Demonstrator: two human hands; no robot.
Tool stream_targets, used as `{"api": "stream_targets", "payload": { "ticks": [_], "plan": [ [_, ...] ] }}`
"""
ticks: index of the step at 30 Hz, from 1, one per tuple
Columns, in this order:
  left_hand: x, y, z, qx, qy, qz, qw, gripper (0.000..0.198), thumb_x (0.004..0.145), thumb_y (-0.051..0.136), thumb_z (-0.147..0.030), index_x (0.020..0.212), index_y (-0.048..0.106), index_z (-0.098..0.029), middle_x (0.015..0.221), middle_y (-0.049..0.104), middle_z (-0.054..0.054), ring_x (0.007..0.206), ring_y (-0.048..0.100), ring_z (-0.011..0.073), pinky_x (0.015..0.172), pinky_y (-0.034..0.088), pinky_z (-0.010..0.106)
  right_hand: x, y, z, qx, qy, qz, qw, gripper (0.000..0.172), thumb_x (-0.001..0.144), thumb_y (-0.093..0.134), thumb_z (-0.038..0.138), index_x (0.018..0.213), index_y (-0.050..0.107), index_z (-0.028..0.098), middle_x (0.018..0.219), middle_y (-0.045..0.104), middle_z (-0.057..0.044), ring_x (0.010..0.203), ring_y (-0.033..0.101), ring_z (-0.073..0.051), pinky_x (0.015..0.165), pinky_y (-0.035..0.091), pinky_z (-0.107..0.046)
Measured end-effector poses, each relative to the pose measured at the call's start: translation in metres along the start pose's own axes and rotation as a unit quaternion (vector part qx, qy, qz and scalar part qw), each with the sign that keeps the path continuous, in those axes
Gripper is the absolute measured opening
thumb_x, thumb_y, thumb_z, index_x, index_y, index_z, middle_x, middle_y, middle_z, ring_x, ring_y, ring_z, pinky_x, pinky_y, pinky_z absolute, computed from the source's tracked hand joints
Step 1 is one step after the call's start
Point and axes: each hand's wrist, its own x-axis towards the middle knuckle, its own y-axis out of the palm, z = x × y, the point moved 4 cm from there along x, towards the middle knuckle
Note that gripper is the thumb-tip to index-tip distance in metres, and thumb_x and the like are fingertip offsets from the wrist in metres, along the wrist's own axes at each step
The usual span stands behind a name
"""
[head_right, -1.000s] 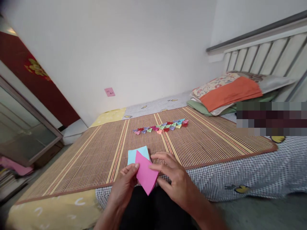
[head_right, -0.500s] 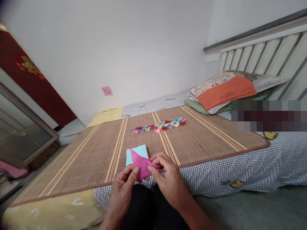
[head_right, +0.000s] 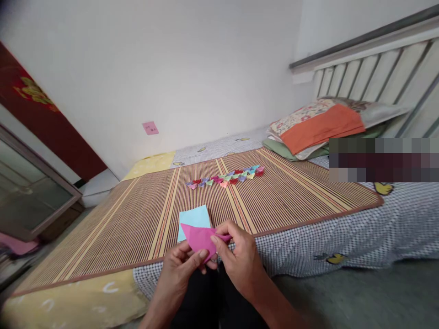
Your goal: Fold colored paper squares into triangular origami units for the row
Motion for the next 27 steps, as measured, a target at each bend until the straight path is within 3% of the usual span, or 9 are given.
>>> {"api": "stream_targets", "payload": {
  "ticks": [9,13,16,19,23,27],
  "plan": [
    [0.000,-0.005,0.008,0.032,-0.015,0.006,0.999,0.033,0.080,0.079,-0.044,0.087,0.076,-0.011,0.072,0.078,0.012,0.056,0.070,0.0179,0.053,0.045,0.023,0.000,-0.009,-0.009,-0.007,0.040,-0.022,0.999,0.018,0.090,0.068,0.026,0.074,0.062,0.020,0.069,0.064,0.001,0.065,0.061,-0.015,0.063,0.048,-0.025],
    [0.000,-0.008,0.011,0.034,-0.013,-0.014,0.999,0.033,0.082,0.077,-0.044,0.083,0.074,-0.011,0.073,0.079,0.013,0.057,0.070,0.0183,0.053,0.044,0.023,0.003,-0.025,-0.029,0.080,0.104,-0.059,0.990,0.023,0.087,0.073,0.040,0.080,0.063,0.020,0.070,0.062,0.001,0.062,0.058,-0.014,0.058,0.047,-0.025],
    [0.001,-0.008,0.012,0.024,-0.009,-0.023,0.999,0.032,0.083,0.076,-0.043,0.082,0.073,-0.011,0.073,0.079,0.014,0.057,0.071,0.0187,0.052,0.043,0.023,0.003,-0.021,-0.035,0.186,0.139,0.032,0.972,0.033,0.088,0.068,0.051,0.097,0.066,0.019,0.079,0.067,-0.001,0.067,0.060,-0.015,0.060,0.049,-0.025],
    [0.002,-0.006,0.012,0.017,-0.006,-0.013,1.000,0.031,0.083,0.076,-0.042,0.087,0.074,-0.011,0.073,0.078,0.013,0.055,0.069,0.0174,0.052,0.042,0.023,-0.001,-0.008,-0.035,0.199,0.169,0.104,0.960,0.026,0.084,0.075,0.043,0.087,0.067,0.018,0.077,0.066,-0.001,0.069,0.061,-0.015,0.063,0.049,-0.024],
    [0.003,-0.005,0.013,0.012,0.002,-0.009,1.000,0.031,0.083,0.077,-0.042,0.086,0.074,-0.011,0.070,0.077,0.011,0.054,0.069,0.0165,0.052,0.042,0.022,-0.003,-0.005,-0.035,0.146,0.161,0.048,0.975,0.026,0.091,0.069,0.040,0.076,0.066,0.018,0.064,0.058,0.003,0.059,0.053,-0.012,0.057,0.044,-0.023],
    [0.004,-0.006,0.017,-0.003,0.007,-0.024,1.000,0.028,0.083,0.078,-0.039,0.090,0.075,-0.012,0.073,0.077,0.009,0.059,0.069,0.0158,0.054,0.045,0.022,-0.002,-0.015,-0.027,0.086,0.118,0.017,0.989,0.025,0.093,0.066,0.037,0.076,0.066,0.019,0.066,0.059,0.002,0.063,0.054,-0.013,0.059,0.043,-0.024]
  ]
}}
